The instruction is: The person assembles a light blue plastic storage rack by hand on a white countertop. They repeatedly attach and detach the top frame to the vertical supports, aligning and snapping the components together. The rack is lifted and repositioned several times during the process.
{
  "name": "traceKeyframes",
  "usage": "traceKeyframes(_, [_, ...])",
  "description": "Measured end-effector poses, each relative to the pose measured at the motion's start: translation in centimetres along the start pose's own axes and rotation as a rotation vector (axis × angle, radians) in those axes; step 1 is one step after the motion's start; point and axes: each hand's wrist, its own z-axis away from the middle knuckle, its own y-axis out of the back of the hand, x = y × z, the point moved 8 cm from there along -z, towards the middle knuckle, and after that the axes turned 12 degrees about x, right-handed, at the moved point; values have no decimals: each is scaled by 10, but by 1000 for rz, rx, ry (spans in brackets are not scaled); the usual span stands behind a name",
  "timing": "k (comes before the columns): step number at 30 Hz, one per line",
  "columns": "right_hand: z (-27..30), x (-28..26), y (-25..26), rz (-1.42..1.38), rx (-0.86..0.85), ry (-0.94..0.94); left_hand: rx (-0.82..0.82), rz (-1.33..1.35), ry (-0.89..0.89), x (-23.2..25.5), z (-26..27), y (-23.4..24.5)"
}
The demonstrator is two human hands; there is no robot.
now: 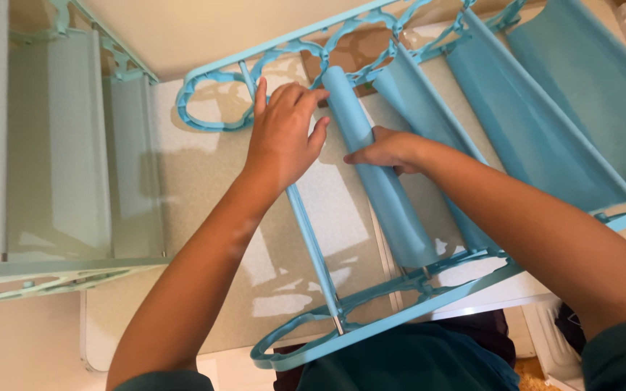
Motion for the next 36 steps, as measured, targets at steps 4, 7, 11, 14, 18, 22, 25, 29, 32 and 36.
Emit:
traceKeyframes(4, [9, -8, 3, -136, -59, 6, -6, 2, 5, 0, 0, 0])
traceKeyframes(7, [14, -8, 18, -208, 10, -25, -15, -1, 14, 0, 0, 0])
traceKeyframes(11, [15, -12, 28, -190, 75, 6, -18, 6, 29, 1, -1, 1])
traceKeyframes(14, [22, -21, 34, -207, 96, 132, -7, 17, 38, 1, -1, 4])
traceKeyframes(18, [42, -38, 33, -227, 109, 206, 11, 17, 56, 0, 0, 5])
traceKeyframes(22, [67, -59, 39, -263, 107, 311, 70, 22, 34, 1, -1, 8])
traceKeyframes(25, [72, -67, 46, -246, 133, 362, 86, 34, 38, 0, 1, 9])
traceKeyframes(29, [75, -66, 46, -261, 131, 374, 105, 26, 50, -1, 1, 10])
traceKeyframes(32, [79, -66, 46, -277, 140, 378, 138, 21, 64, -3, 3, 12])
traceKeyframes(36, [84, -66, 50, -255, 171, 392, 146, 17, 99, -8, 6, 11])
